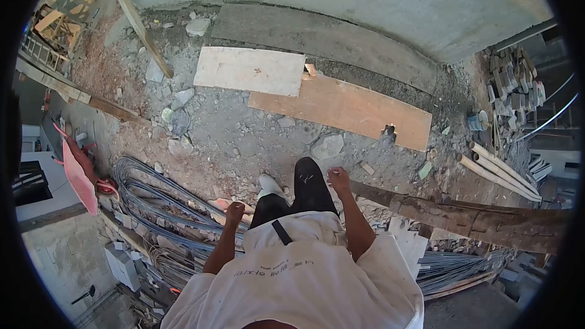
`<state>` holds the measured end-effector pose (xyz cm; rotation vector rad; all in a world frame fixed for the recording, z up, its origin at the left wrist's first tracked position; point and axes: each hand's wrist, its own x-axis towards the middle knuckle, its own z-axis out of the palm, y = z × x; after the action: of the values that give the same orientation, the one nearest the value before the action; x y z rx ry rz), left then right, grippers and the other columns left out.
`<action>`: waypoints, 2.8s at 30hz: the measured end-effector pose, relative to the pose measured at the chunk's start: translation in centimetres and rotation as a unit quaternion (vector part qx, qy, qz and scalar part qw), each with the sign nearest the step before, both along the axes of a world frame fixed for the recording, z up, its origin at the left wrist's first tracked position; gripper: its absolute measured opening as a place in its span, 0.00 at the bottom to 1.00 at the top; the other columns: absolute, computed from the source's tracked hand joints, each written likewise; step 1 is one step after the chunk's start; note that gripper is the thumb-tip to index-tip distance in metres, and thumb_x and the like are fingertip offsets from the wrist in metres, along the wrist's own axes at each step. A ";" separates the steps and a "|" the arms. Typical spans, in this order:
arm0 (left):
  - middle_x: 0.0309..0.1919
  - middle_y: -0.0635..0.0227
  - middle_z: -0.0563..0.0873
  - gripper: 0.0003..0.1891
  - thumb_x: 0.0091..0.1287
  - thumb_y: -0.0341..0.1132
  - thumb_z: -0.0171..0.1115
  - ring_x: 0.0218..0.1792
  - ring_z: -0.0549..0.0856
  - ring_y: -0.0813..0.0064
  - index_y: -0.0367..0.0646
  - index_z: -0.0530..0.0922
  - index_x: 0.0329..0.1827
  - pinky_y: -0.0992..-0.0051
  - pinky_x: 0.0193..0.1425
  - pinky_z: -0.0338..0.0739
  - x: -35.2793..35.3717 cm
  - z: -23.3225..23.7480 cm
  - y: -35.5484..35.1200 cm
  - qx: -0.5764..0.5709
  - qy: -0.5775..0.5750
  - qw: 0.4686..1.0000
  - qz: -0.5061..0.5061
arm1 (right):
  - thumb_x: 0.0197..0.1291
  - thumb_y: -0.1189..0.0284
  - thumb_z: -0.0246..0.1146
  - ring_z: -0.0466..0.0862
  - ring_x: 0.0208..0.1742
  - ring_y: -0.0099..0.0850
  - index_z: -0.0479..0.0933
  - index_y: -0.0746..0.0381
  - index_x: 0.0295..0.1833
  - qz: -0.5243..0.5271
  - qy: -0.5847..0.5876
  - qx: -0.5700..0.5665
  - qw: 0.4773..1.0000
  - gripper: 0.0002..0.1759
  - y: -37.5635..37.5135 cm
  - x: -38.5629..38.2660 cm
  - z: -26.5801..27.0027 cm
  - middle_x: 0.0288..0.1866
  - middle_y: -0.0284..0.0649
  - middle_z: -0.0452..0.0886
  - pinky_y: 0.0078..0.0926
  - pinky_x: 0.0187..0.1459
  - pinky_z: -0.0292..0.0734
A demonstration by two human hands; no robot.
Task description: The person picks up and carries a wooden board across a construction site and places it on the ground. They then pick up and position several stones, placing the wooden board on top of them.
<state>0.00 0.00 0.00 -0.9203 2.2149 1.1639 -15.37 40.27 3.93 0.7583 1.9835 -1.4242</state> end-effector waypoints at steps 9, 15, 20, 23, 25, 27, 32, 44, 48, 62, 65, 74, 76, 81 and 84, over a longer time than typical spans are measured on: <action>0.41 0.66 0.81 0.18 0.60 0.43 0.59 0.43 0.79 0.74 0.42 0.74 0.48 0.74 0.44 0.72 -27.2 -5.4 6.4 0.245 -0.019 0.949 0.198 | 0.59 0.63 0.59 0.82 0.31 0.33 0.69 0.60 0.51 -0.306 -0.108 -0.045 0.945 0.17 -0.2 -10.3 -16.0 0.37 0.44 0.78 0.29 0.32 0.80; 0.54 0.58 0.74 0.34 0.59 0.56 0.59 0.54 0.73 0.68 0.36 0.65 0.59 0.67 0.57 0.67 -38.2 -23.5 12.4 0.364 -0.036 0.895 0.254 | 0.59 0.61 0.60 0.80 0.41 0.37 0.65 0.66 0.55 -0.472 -0.068 -0.171 0.862 0.25 -0.7 -15.4 -31.0 0.44 0.51 0.75 0.31 0.39 0.80; 0.60 0.55 0.66 0.49 0.53 0.64 0.60 0.57 0.69 0.66 0.33 0.54 0.66 0.64 0.60 0.65 -45.3 -33.8 15.4 0.383 0.024 0.848 0.366 | 0.57 0.58 0.61 0.75 0.50 0.39 0.63 0.66 0.58 -0.541 -0.078 -0.178 0.818 0.30 1.5 -17.5 -40.8 0.52 0.52 0.69 0.36 0.46 0.75; 0.59 0.56 0.65 0.54 0.49 0.67 0.61 0.55 0.69 0.65 0.34 0.51 0.67 0.62 0.59 0.64 -49.2 -36.0 16.4 0.380 0.045 0.824 0.418 | 0.57 0.55 0.61 0.70 0.55 0.38 0.61 0.64 0.61 -0.563 -0.068 -0.170 0.806 0.33 2.6 -19.8 -42.8 0.58 0.49 0.65 0.40 0.52 0.69; 0.55 0.58 0.66 0.57 0.44 0.69 0.63 0.51 0.68 0.64 0.35 0.50 0.67 0.61 0.59 0.63 -50.5 -35.3 16.7 0.318 0.032 0.815 0.484 | 0.56 0.54 0.61 0.67 0.58 0.37 0.60 0.62 0.63 -0.567 -0.058 -0.181 0.801 0.35 2.6 -20.2 -43.4 0.60 0.46 0.64 0.42 0.55 0.65; 0.51 0.61 0.67 0.58 0.39 0.70 0.65 0.48 0.66 0.65 0.36 0.53 0.65 0.59 0.58 0.62 -51.4 -35.6 16.5 0.320 0.029 0.806 0.497 | 0.57 0.53 0.59 0.62 0.63 0.38 0.57 0.58 0.65 -0.582 -0.059 -0.208 0.784 0.36 2.3 -21.4 -43.3 0.62 0.44 0.60 0.41 0.63 0.56; 0.43 0.66 0.67 0.49 0.36 0.67 0.70 0.43 0.67 0.71 0.38 0.64 0.53 0.61 0.56 0.67 -52.4 -37.2 14.4 0.397 0.049 0.762 0.509 | 0.57 0.59 0.62 0.69 0.56 0.34 0.66 0.55 0.58 -0.583 0.013 -0.297 0.756 0.25 2.7 -19.3 -45.7 0.53 0.40 0.70 0.39 0.55 0.66; 0.38 0.66 0.69 0.35 0.44 0.55 0.73 0.41 0.71 0.70 0.44 0.69 0.49 0.65 0.51 0.74 -58.2 -31.3 12.0 0.313 0.009 0.809 0.497 | 0.54 0.72 0.65 0.77 0.26 0.21 0.62 0.54 0.49 -0.579 0.137 -0.171 0.785 0.21 -2.5 -18.9 -35.9 0.33 0.34 0.79 0.22 0.27 0.78; 0.42 0.66 0.73 0.25 0.50 0.43 0.71 0.43 0.74 0.69 0.45 0.70 0.47 0.69 0.47 0.75 -59.1 -27.4 11.1 0.388 0.117 0.819 0.406 | 0.54 0.74 0.65 0.81 0.34 0.26 0.59 0.55 0.49 -0.586 0.150 -0.200 0.771 0.22 -2.7 -19.0 -33.8 0.40 0.39 0.78 0.28 0.31 0.81; 0.35 0.65 0.81 0.16 0.54 0.36 0.68 0.34 0.82 0.70 0.42 0.74 0.43 0.72 0.35 0.82 -47.1 -6.1 22.5 0.446 0.009 0.801 0.400 | 0.51 0.78 0.64 0.79 0.42 0.30 0.63 0.56 0.52 -0.564 0.130 -0.216 0.787 0.24 -12.7 -15.4 -22.2 0.45 0.39 0.75 0.29 0.34 0.79; 0.37 0.64 0.81 0.16 0.55 0.36 0.68 0.37 0.83 0.69 0.41 0.74 0.43 0.69 0.39 0.83 -42.4 -3.2 28.3 0.511 -0.062 0.770 0.376 | 0.50 0.81 0.63 0.79 0.41 0.30 0.64 0.57 0.51 -0.582 0.086 -0.213 0.780 0.23 -15.9 -15.2 -21.3 0.45 0.39 0.75 0.29 0.33 0.80; 0.27 0.70 0.76 0.11 0.58 0.35 0.65 0.34 0.83 0.71 0.40 0.72 0.36 0.64 0.47 0.83 -32.9 2.6 42.7 0.635 -0.211 0.644 0.370 | 0.49 0.83 0.64 0.80 0.38 0.30 0.67 0.57 0.46 -0.559 0.017 -0.244 0.792 0.20 -19.5 -10.4 -23.1 0.40 0.37 0.77 0.36 0.33 0.81; 0.25 0.68 0.74 0.12 0.60 0.38 0.63 0.34 0.84 0.69 0.41 0.71 0.32 0.62 0.47 0.83 -33.5 4.0 44.6 0.629 -0.234 0.651 0.355 | 0.49 0.82 0.64 0.80 0.38 0.31 0.67 0.57 0.47 -0.570 0.031 -0.259 0.779 0.20 -19.5 -10.9 -23.1 0.40 0.37 0.77 0.36 0.33 0.81; 0.31 0.61 0.78 0.17 0.63 0.46 0.58 0.36 0.84 0.63 0.42 0.68 0.27 0.61 0.44 0.83 -34.7 -2.4 50.8 0.617 -0.234 0.691 0.294 | 0.49 0.82 0.64 0.80 0.44 0.36 0.65 0.57 0.51 -0.562 0.023 -0.200 0.802 0.24 -18.7 -11.4 -21.9 0.43 0.39 0.76 0.41 0.36 0.82; 0.35 0.53 0.81 0.25 0.64 0.57 0.50 0.36 0.84 0.59 0.41 0.69 0.24 0.61 0.40 0.82 -36.1 -3.3 49.3 0.662 -0.273 0.694 0.079 | 0.48 0.82 0.64 0.80 0.43 0.37 0.64 0.60 0.52 -0.573 0.001 -0.208 0.793 0.24 -17.6 -12.1 -21.7 0.45 0.42 0.76 0.41 0.37 0.83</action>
<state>-36.09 49.34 -3.27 -0.6015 0.4420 1.7728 -27.47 22.71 -17.80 1.8756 1.0038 -2.3630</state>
